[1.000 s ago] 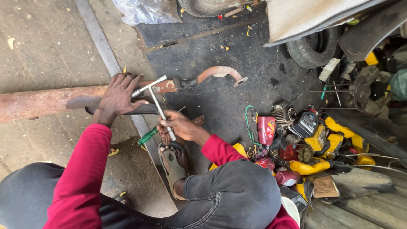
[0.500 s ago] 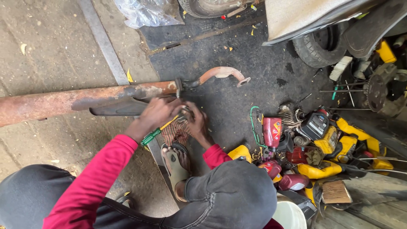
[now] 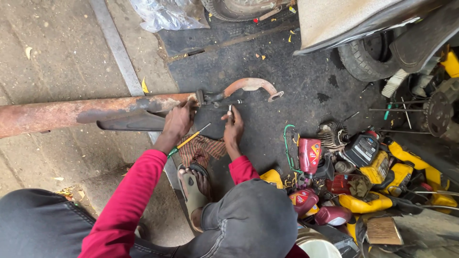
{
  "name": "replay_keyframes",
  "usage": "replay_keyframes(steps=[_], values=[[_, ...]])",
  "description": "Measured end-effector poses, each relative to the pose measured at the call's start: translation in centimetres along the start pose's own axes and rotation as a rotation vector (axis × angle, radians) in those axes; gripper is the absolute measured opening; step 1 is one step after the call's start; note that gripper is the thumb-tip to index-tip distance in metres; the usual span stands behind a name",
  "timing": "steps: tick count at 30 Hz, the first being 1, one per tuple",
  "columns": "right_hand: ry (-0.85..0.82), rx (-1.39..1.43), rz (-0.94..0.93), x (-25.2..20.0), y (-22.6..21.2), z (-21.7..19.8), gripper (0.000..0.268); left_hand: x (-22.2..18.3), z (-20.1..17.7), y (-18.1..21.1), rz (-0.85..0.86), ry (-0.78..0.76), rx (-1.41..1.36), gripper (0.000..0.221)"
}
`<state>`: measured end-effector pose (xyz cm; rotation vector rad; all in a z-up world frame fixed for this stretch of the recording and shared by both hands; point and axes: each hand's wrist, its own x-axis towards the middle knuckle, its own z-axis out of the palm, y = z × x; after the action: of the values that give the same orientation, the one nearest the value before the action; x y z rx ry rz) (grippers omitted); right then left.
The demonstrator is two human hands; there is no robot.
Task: Repairing or dismantling a motorcycle exhaust pipe using hand tools such as a T-handle wrench and screwdriver.
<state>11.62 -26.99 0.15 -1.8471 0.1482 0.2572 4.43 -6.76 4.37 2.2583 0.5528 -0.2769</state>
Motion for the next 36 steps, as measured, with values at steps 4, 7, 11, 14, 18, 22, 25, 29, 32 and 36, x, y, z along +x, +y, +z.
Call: replay_keyframes(steps=[4,7,11,14,18,22,25,29,32,36], values=[[0.058,-0.380,-0.290,0.5,1.1,0.5,0.036,1.1,2.1,-0.3,0.095,0.103,-0.080,0.036],[0.039,-0.454,-0.220,0.4,0.7,1.1,0.038,1.9,2.9,0.0,0.062,0.142,-0.125,0.032],[-0.011,-0.428,-0.253,1.2,2.3,0.9,0.037,2.6,3.2,0.1,0.027,0.168,-0.178,0.021],[0.007,-0.413,-0.256,1.2,3.2,1.2,0.037,3.4,2.5,-0.1,0.106,0.194,-0.200,0.021],[0.023,-0.404,-0.222,1.8,2.4,1.7,0.037,3.9,2.6,-0.6,0.068,0.138,-0.216,0.022],[-0.009,-0.424,-0.179,1.3,2.6,1.6,0.036,3.2,2.7,-1.1,0.072,0.084,-0.164,0.028],[0.012,-0.383,-0.244,1.8,3.8,1.8,0.038,3.3,2.0,-0.8,0.077,0.055,-0.148,0.035],[0.048,-0.379,-0.190,1.6,2.9,1.8,0.037,3.5,2.1,-0.9,0.055,0.041,-0.102,0.044],[0.047,-0.395,-0.105,1.9,2.2,1.6,0.038,3.3,1.6,-0.7,0.052,0.027,-0.085,0.047],[-0.047,-0.429,-0.203,2.4,1.6,0.8,0.036,3.2,1.4,-0.4,0.067,0.035,-0.113,0.045]])
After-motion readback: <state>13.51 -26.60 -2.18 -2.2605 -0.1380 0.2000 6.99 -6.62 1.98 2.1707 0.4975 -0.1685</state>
